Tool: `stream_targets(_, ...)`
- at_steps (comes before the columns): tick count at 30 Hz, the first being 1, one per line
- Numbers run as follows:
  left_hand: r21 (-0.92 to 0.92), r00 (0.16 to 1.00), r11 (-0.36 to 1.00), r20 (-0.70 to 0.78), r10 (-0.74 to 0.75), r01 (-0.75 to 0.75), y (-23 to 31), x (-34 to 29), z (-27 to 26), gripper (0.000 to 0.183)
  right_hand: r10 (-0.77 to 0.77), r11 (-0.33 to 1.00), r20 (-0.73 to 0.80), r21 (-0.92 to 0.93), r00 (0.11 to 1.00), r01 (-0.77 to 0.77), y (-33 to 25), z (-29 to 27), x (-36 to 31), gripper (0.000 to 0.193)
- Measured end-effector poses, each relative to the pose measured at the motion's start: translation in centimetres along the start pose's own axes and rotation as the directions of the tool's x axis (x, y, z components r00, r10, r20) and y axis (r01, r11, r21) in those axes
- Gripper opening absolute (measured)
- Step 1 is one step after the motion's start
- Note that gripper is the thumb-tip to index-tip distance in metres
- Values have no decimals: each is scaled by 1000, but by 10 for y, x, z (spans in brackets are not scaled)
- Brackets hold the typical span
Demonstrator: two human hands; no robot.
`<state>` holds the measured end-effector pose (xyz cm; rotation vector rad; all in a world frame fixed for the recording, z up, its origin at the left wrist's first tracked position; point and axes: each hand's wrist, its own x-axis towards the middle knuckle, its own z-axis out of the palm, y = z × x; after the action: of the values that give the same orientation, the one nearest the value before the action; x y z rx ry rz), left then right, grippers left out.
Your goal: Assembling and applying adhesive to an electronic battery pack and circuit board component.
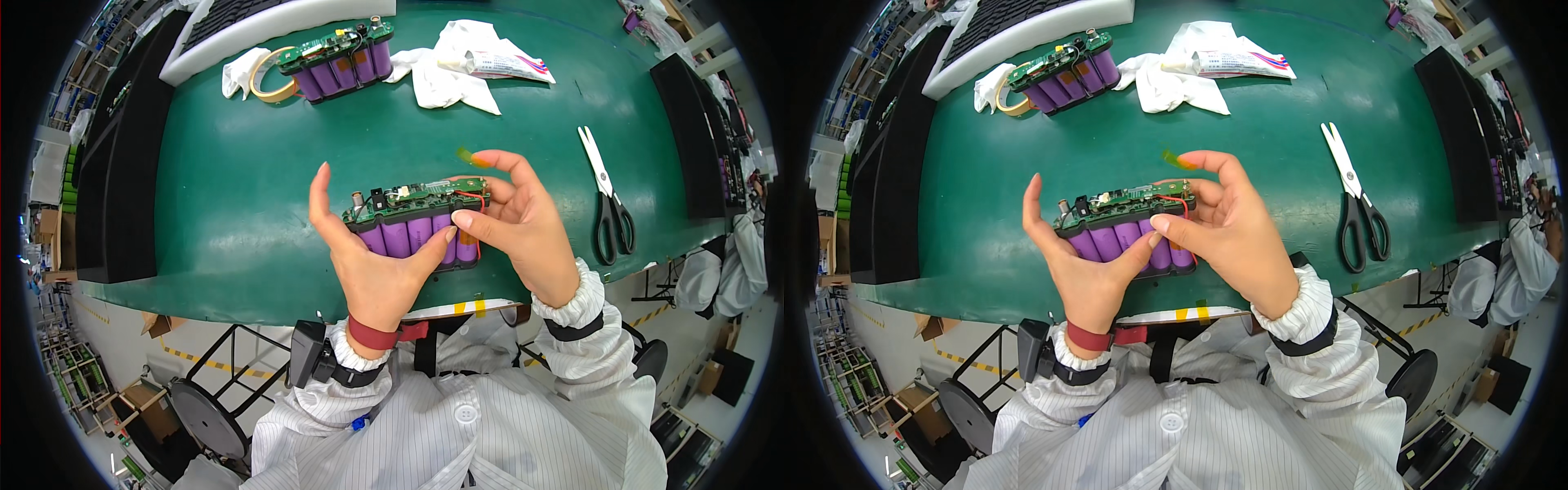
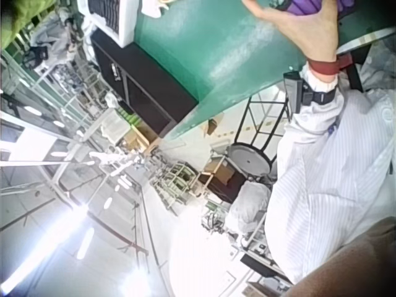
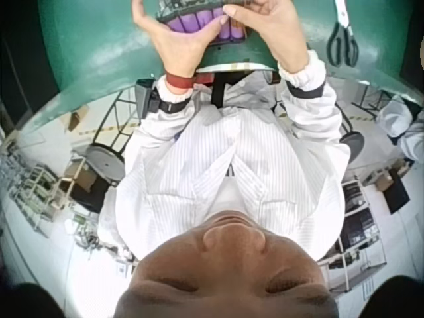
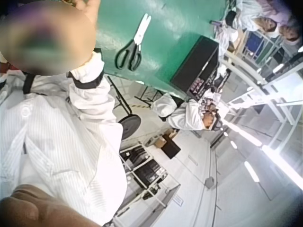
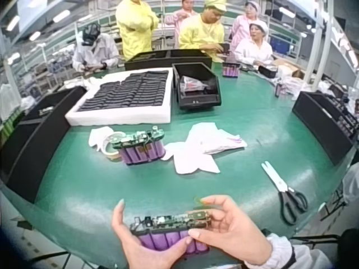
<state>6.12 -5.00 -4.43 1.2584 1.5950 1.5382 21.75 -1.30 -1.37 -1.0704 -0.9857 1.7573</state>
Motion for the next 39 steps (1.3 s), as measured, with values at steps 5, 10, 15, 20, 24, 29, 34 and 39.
stream_targets(5, 33, 1000, 999, -9, 30, -30, 0, 0, 0, 113, -13, 997, 13, -71, 1000, 14, 7, 0, 2, 59)
stream_targets(10, 26, 999, 999, -3, 35, -35, -4, 0, -2, 113, 28, 997, 7, -65, 1000, -28, 4, 0, 3, 59)
stream_targets(15, 72, 995, 992, 3, 104, -104, -7, 0, -3, 115, 94, 995, 20, -26, 995, -94, -3, -1, 3, 59)
stream_targets(20, 25, 1000, 999, -1, 24, -24, -5, 0, -1, 117, 119, 993, 42, 5, 992, -119, -4, -5, 7, 60)
stream_targets(24, 96, 998, 993, 0, 66, -66, -4, 1, -2, 115, 174, 985, 51, -15, 983, -173, -9, -6, 8, 61)
stream_targets(29, -17, 995, 996, 55, -87, 88, 5, 1, -4, 111, 179, 982, 65, -70, 982, -175, -9, -8, 9, 61)
stream_targets(34, -18, 994, 996, 59, -90, 91, 4, 2, -2, 111, 156, 985, 45, -80, 987, -152, -13, -5, 7, 61)
stream_targets(39, -13, 995, 997, 60, -80, 81, 5, 2, -4, 110, 98, 989, 32, -115, 995, -94, -6, -2, 6, 60)
